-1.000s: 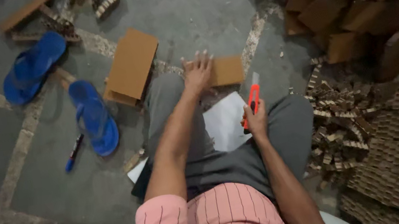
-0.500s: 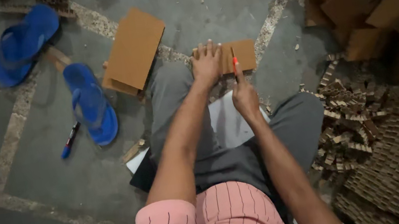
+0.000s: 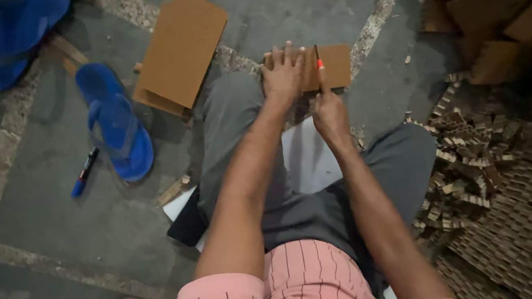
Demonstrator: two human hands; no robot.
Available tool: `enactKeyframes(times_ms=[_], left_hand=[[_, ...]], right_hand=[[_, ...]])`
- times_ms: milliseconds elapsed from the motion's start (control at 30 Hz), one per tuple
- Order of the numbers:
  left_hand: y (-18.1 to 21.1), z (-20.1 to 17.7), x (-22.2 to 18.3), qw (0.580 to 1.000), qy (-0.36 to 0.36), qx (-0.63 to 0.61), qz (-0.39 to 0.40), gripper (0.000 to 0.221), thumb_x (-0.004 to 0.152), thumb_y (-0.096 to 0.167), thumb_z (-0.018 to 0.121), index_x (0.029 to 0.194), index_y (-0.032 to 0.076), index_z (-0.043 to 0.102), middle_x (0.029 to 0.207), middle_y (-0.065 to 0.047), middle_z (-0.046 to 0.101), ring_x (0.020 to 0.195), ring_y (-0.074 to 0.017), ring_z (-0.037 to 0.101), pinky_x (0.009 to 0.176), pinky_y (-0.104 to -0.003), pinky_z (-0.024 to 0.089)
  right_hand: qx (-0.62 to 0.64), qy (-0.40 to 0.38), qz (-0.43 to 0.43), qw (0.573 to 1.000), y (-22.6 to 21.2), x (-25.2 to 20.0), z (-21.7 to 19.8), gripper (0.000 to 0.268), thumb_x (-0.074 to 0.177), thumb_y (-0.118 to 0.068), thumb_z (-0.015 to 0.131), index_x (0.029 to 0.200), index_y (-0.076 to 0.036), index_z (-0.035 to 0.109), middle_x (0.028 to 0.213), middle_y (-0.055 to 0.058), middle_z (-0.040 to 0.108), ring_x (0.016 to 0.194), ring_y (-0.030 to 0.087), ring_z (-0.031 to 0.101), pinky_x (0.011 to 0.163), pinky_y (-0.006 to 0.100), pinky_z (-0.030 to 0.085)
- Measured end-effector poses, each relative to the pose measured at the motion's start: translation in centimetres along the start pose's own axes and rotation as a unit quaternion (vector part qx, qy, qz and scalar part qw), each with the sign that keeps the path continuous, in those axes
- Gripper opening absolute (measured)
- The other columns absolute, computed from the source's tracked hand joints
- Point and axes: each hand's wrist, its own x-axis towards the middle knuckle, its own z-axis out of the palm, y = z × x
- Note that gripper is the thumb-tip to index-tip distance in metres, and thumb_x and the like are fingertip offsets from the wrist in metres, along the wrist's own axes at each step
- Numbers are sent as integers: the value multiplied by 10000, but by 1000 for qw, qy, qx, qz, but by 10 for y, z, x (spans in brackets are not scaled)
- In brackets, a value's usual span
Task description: The person assembles cardboard packaging by folding flat cardboard sheets and inserting corrugated cardboard buffers. They use a red cutter to make precise slits in the cardboard pieces and stack the assembled components on the floor.
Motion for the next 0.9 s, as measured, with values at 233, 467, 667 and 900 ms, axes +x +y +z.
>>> enactKeyframes(times_ms=[233,467,667,900], left_hand=[[-1,14,7,999,42,-6,-10,593,1000,353,506,1570,292,356,1679,-74,244,1503,-391,256,1019,-734,391],[-1,15,5,999,46,5,-4,622,990,348,526,1584,281,357,1666,-87,255,1495,-397,259,1027,-720,412],[0,14,4,998,56,-1,-10,593,997,321,536,1568,291,377,1655,-83,270,1482,-392,281,1005,-720,429],[2,-2,-3,998,62,-14,-7,607,978,295,572,1561,274,403,1656,-109,288,1470,-399,289,1072,-704,383]], right_hand=[[-5,-22,36,999,-9,4,-5,684,1024,-128,527,1638,-217,238,900,315,684,819,529,650,745,625,481],[-32,-56,64,996,-11,11,-12,678,1033,-160,528,1644,-215,238,899,330,680,831,533,647,750,627,479],[-41,-10,-49,998,19,39,0,643,1016,-136,562,1609,-215,327,1047,353,671,881,541,655,727,606,517],[-96,-148,107,979,22,-19,-8,660,991,-115,463,1623,-235,315,926,349,679,810,552,652,748,649,487]])
